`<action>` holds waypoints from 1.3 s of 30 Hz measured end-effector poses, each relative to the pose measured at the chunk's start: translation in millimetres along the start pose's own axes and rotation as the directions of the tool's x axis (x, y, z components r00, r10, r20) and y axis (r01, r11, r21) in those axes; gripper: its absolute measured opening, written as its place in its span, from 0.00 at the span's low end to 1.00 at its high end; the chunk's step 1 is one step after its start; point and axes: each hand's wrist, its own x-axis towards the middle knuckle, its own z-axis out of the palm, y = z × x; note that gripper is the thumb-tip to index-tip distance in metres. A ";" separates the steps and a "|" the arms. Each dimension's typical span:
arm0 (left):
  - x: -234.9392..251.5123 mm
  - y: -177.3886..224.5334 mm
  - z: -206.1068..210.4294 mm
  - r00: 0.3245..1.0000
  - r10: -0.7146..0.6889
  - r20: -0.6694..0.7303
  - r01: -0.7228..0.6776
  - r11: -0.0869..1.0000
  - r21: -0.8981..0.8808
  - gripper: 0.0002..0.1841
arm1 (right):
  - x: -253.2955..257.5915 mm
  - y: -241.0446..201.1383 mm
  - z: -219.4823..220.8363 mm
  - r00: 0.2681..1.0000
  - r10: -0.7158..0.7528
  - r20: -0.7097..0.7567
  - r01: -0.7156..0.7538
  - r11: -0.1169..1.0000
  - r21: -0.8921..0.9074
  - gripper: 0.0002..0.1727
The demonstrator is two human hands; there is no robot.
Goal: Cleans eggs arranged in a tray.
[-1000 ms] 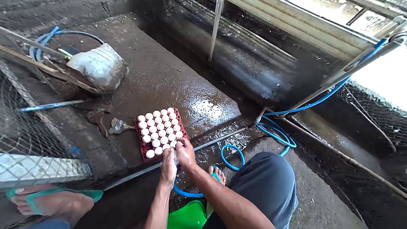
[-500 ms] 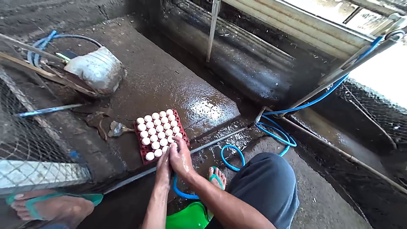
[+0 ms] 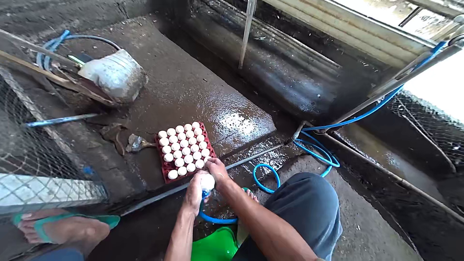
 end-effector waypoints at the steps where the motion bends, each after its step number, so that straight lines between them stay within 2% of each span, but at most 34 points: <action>1: 1.9 0.5 -1.0 0.999 -0.002 0.044 0.002 1.000 0.000 0.18 | 3.1 -2.8 -2.3 0.998 0.064 0.008 -0.065 0.997 0.049 0.21; 3: 11.0 -1.1 -4.7 0.999 0.041 0.000 -0.041 0.998 -0.040 0.15 | -1.3 -10.4 -1.5 0.998 0.025 0.049 -0.030 0.995 0.097 0.19; 5: 19.5 -5.3 -9.8 0.990 0.108 -0.091 -0.120 0.984 -0.132 0.18 | -11.0 -14.6 4.6 0.986 -0.145 0.083 0.143 0.989 0.021 0.19; 6: 20.9 -8.1 -10.5 0.980 0.152 -0.127 -0.172 0.972 -0.163 0.20 | -17.8 -13.3 8.8 0.963 -0.247 0.109 0.257 0.963 -0.083 0.20; 8: 17.3 -8.7 -7.3 0.965 0.197 -0.176 -0.225 0.961 -0.163 0.24 | -30.5 -5.6 17.6 0.880 -0.441 0.176 0.474 0.828 -0.298 0.21; 10: 10.8 -3.4 -5.3 0.965 0.185 -0.184 -0.212 0.967 -0.141 0.26 | -34.1 3.0 21.9 0.814 -0.548 0.195 0.579 0.733 -0.356 0.20; 12: 9.1 -2.8 -7.0 0.971 0.162 -0.175 -0.173 0.984 -0.050 0.25 | -29.1 1.8 18.2 0.872 -0.462 0.163 0.490 0.812 -0.318 0.20; 14: 11.3 -5.8 -6.3 0.984 0.132 -0.119 -0.130 0.991 0.029 0.24 | -17.3 -5.9 11.8 0.960 -0.264 0.098 0.280 0.934 -0.222 0.21; 16: 11.7 -4.9 -5.0 0.994 0.087 -0.070 -0.084 0.995 0.047 0.22 | -9.8 -9.5 7.9 0.990 -0.127 0.056 0.133 0.984 -0.115 0.21; 18: 12.0 -1.0 -8.0 0.998 0.044 -0.047 -0.042 0.998 0.051 0.19 | -6.3 -8.9 6.2 0.994 -0.097 0.047 0.099 0.995 -0.030 0.21; 21: 17.4 -5.1 -15.4 0.997 0.073 -0.001 -0.073 0.997 -0.033 0.12 | -1.8 -7.2 5.1 0.988 -0.153 0.001 0.152 0.988 0.010 0.21; 22: 18.5 -6.7 -16.9 0.994 0.107 -0.008 -0.107 0.993 -0.045 0.14 | -5.0 -7.5 6.3 0.979 -0.206 -0.010 0.205 0.978 -0.037 0.21; 24: 18.4 -8.3 -13.8 0.987 0.155 -0.041 -0.157 0.986 -0.048 0.26 | -16.9 -4.0 11.6 0.928 -0.372 0.029 0.370 0.908 -0.199 0.22; 26: 14.9 -5.9 -9.9 0.985 0.159 -0.065 -0.158 0.987 0.025 0.30 | -24.4 3.9 19.4 0.858 -0.511 0.038 0.498 0.814 -0.300 0.22; 27: 11.9 -2.6 -10.6 0.988 0.143 -0.058 -0.139 0.988 0.071 0.30 | -24.3 6.5 20.9 0.854 -0.521 0.019 0.502 0.812 -0.297 0.21; 28: 8.8 0.7 -12.4 0.992 0.122 -0.040 -0.116 0.986 0.120 0.30 | -23.2 5.9 19.8 0.884 -0.467 0.003 0.450 0.850 -0.272 0.22; 30: 6.5 0.9 -11.9 0.996 0.081 -0.025 -0.076 0.983 0.168 0.28 | -14.6 0.1 11.8 0.968 -0.250 -0.004 0.244 0.949 -0.197 0.24; 32: 9.0 -2.7 -10.0 0.999 0.035 0.015 -0.036 0.997 0.075 0.25 | -0.9 -0.3 3.4 0.998 -0.052 0.025 0.055 0.988 -0.146 0.25; 36: 17.9 -0.9 -28.7 0.994 -0.007 0.111 0.022 0.991 -0.133 0.24 | 9.7 6.2 -5.5 0.975 0.194 0.109 -0.179 0.975 -0.135 0.24; 39: 26.7 -4.2 -44.7 0.987 0.022 0.162 0.014 0.975 -0.223 0.29 | 8.1 18.6 -12.2 0.898 0.284 0.335 -0.213 0.949 -0.232 0.20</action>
